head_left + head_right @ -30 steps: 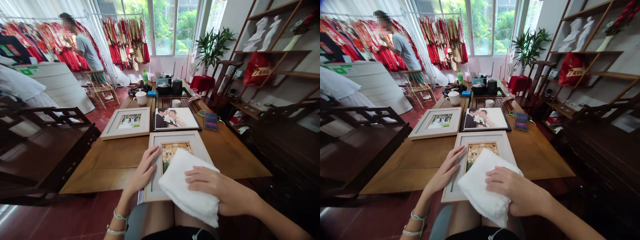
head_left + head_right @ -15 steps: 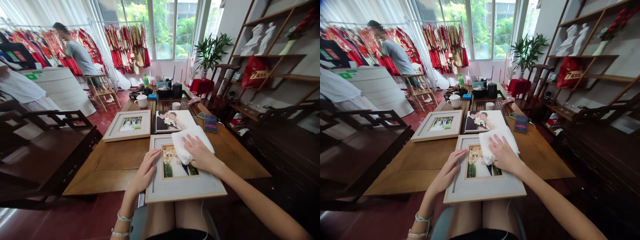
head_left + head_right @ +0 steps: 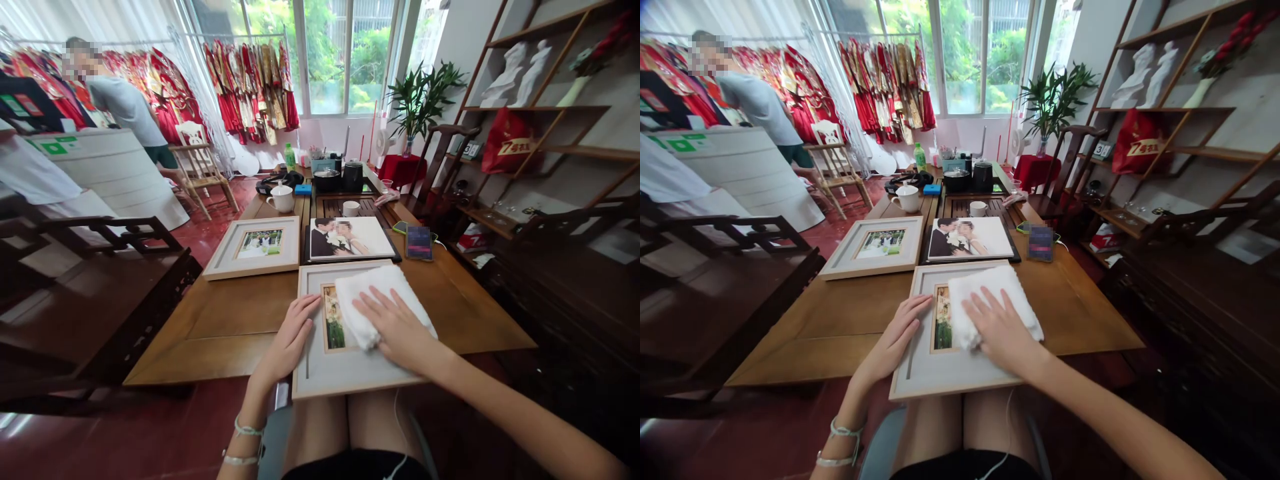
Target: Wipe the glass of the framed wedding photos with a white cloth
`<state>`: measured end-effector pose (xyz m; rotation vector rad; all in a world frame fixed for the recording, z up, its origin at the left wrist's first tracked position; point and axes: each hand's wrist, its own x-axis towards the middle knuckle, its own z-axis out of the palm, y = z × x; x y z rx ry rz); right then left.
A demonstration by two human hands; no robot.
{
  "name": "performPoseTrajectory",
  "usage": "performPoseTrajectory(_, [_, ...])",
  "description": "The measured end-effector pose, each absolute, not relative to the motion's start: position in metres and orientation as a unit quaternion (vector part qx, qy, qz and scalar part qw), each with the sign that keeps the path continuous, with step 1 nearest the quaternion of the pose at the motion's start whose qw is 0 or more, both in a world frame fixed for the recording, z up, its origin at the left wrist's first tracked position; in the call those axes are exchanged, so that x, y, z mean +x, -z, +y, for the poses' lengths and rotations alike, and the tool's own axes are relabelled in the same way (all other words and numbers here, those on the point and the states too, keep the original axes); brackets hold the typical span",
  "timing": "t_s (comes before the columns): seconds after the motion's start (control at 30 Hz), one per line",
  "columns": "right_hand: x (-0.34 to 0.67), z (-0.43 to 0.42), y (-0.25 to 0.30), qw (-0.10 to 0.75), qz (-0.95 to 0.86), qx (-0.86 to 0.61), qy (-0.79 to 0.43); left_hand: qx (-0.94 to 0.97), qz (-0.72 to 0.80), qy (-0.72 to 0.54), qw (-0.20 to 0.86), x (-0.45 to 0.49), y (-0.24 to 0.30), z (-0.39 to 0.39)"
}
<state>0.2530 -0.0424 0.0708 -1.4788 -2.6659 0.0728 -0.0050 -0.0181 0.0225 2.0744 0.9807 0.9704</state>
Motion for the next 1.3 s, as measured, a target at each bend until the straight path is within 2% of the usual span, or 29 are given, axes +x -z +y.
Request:
performPoseTrajectory(0.1, [0.255, -0.003, -0.071, 0.062, -0.847, -0.527, 0.025, 0.790, 0.367, -0.368, 0.325, -0.005, -0.024, -0.018])
performPoseTrajectory(0.2, [0.247, 0.011, -0.073, 0.064, -0.844, -0.532, 0.021, 0.789, 0.367, -0.371, 0.326, -0.005, -0.024, -0.018])
performPoseTrajectory(0.33, [0.223, -0.024, -0.076, 0.056, -0.881, -0.467, -0.047, 0.780, 0.386, -0.372, 0.323, -0.003, -0.023, -0.019])
performPoseTrajectory(0.5, [0.192, -0.084, -0.088, 0.086, -0.898, -0.404, -0.151, 0.761, 0.408, -0.381, 0.331, 0.000, -0.020, -0.019])
performPoseTrajectory(0.67, [0.176, -0.094, -0.091, 0.066, -0.914, -0.372, -0.151, 0.749, 0.395, -0.402, 0.348, 0.000, -0.017, -0.018])
performPoseTrajectory(0.87, [0.206, -0.103, -0.090, 0.068, -0.938, -0.279, -0.194, 0.762, 0.390, -0.387, 0.344, -0.001, -0.019, -0.018])
performPoseTrajectory(1.03, [0.242, -0.113, -0.097, 0.024, -0.950, -0.252, -0.183, 0.788, 0.381, -0.371, 0.312, -0.001, -0.024, -0.018])
performPoseTrajectory(1.17, [0.269, -0.114, -0.092, 0.036, -0.939, -0.299, -0.169, 0.803, 0.360, -0.359, 0.310, -0.002, -0.026, -0.018])
performPoseTrajectory(1.3, [0.298, -0.106, -0.071, 0.064, -0.926, -0.365, -0.065, 0.805, 0.353, -0.357, 0.315, -0.004, -0.025, -0.018])
